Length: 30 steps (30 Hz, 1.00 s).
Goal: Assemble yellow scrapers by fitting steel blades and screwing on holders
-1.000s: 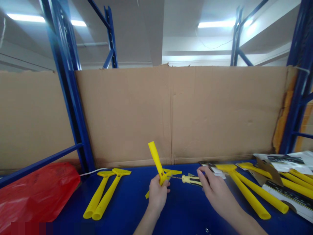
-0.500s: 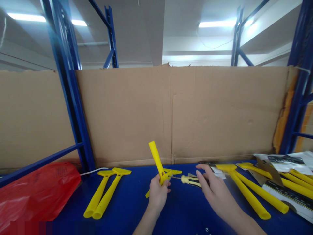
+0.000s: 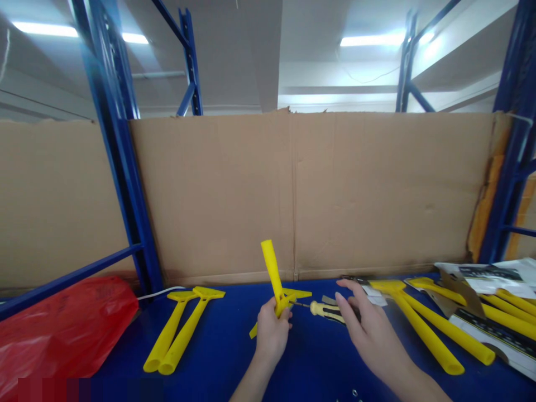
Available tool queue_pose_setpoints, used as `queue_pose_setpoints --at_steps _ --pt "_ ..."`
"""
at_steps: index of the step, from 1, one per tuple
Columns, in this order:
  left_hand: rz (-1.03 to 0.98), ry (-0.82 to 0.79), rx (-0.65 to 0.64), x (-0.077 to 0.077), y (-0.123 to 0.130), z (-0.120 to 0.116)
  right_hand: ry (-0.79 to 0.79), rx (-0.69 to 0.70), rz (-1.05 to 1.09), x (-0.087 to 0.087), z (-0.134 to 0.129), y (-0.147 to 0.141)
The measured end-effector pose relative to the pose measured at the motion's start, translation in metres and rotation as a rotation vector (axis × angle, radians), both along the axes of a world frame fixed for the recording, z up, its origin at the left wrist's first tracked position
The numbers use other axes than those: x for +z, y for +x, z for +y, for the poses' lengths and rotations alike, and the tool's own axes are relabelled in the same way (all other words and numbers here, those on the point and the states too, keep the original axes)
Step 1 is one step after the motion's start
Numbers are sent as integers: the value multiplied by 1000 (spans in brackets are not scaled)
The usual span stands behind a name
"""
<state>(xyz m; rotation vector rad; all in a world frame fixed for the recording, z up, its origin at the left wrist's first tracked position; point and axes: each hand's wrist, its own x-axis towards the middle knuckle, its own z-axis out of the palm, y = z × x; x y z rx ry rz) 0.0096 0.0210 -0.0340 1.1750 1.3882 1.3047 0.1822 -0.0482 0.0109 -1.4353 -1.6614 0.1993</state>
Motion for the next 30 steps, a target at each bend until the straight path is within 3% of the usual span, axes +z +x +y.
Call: queue_pose_setpoints --at_steps 3,9,16,20,24,30 --pt "13 4 -2 -2 0 1 31 -22 19 -3 -2 -1" --pt "-43 -4 12 -1 0 0 32 154 46 -4 -8 -5" --pt "10 20 -7 -1 1 -2 61 -22 73 -1 2 4" --pt "-16 4 23 1 1 -2 153 14 -17 -5 0 3" --pt "-34 -29 31 3 1 -2 55 100 -22 -4 -3 0" --pt "-38 -5 38 1 0 -1 -44 59 35 -2 0 2"
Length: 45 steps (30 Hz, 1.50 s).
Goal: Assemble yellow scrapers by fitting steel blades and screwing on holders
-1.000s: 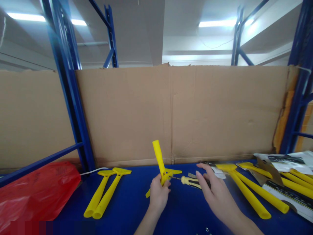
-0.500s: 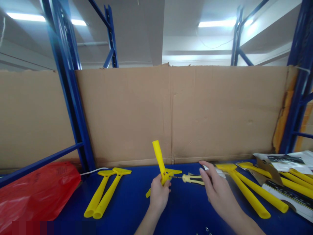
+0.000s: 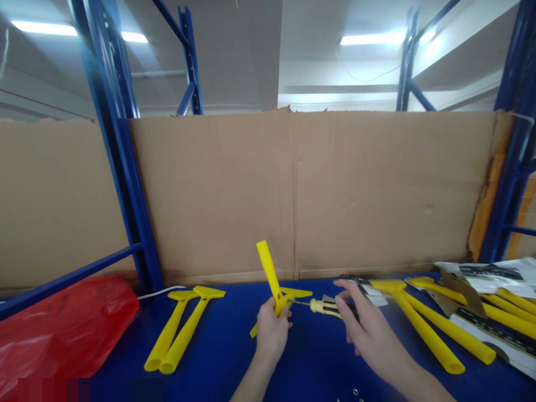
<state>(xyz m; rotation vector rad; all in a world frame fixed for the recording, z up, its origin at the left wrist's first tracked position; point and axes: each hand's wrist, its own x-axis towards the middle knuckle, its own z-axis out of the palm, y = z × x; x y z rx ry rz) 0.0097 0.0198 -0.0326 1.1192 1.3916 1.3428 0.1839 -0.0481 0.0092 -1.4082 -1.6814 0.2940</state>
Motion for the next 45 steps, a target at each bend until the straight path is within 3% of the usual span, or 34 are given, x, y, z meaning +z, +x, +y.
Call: queue_pose_setpoints --at_steps 6,14,20,27,33,41,45 --pt "-22 -5 6 -3 -1 2 46 57 8 -2 -3 -2" --pt "-19 43 -8 -8 -1 2 55 -80 42 -2 -2 -4" --pt "-11 23 -13 -6 -1 2 54 29 -7 -2 -3 -3" --pt "-18 31 -5 -6 0 3 55 -79 10 -1 1 -1" --pt "-10 8 -9 -4 -1 2 34 19 -29 3 -3 0" --pt "23 11 -33 -4 0 1 62 -95 -27 1 4 2" --pt "8 -4 -25 -3 -1 2 89 4 -20 -3 2 1"
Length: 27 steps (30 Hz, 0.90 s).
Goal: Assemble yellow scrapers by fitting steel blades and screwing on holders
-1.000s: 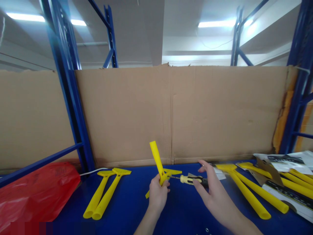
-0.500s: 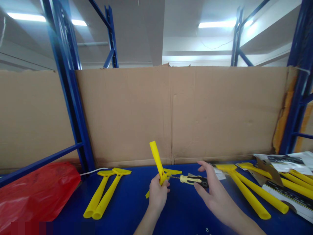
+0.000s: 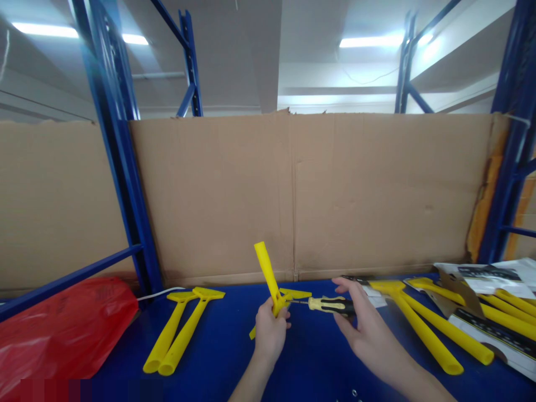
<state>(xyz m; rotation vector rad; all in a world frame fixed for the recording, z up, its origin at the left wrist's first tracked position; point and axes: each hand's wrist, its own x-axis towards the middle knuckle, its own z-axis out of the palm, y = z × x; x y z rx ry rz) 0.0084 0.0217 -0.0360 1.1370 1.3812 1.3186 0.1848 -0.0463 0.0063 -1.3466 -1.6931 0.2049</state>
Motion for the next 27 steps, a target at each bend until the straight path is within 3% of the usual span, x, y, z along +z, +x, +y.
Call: queue_pose_setpoints --at_steps 3,10,15,18,24,27 --pt "13 11 -1 1 0 -1 2 37 -62 3 -1 2" --pt "79 37 -19 -1 0 -1 -110 -114 -158 4 3 5" --pt "27 32 12 -3 0 1 34 -18 -108 0 2 4" --pt "29 48 11 -5 0 1 30 25 -122 1 1 4" --pt "83 100 -28 -10 -1 2 -36 -135 -248 6 -2 2" --pt "93 88 -38 -8 -1 2 -65 -146 -295 7 -4 -1"
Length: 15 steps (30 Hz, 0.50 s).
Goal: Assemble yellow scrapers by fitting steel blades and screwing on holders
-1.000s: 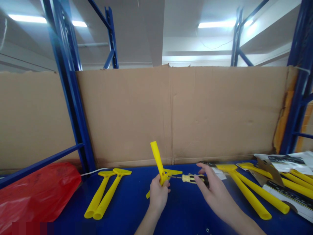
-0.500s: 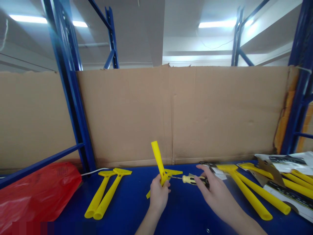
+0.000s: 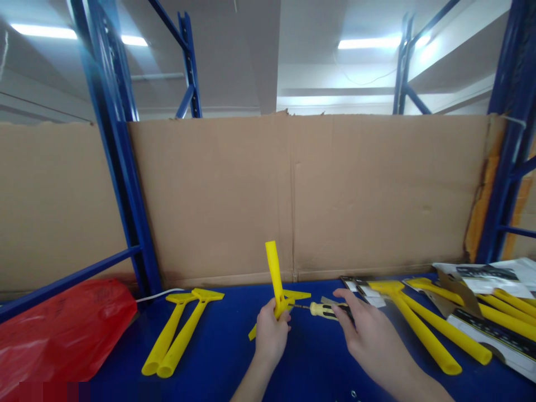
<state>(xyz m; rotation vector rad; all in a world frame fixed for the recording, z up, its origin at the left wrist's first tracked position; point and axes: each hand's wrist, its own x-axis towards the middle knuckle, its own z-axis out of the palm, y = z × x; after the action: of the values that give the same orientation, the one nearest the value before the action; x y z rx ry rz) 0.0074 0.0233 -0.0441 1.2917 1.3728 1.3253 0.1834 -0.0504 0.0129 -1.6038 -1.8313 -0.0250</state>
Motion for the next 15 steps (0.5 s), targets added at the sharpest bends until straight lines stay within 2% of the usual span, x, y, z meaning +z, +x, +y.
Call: queue_pose_setpoints --at_steps 8,15 --pt "-50 -48 40 5 1 -2 96 132 37 -3 1 1" --pt "28 -1 -3 0 1 0 74 93 2 3 -1 1"
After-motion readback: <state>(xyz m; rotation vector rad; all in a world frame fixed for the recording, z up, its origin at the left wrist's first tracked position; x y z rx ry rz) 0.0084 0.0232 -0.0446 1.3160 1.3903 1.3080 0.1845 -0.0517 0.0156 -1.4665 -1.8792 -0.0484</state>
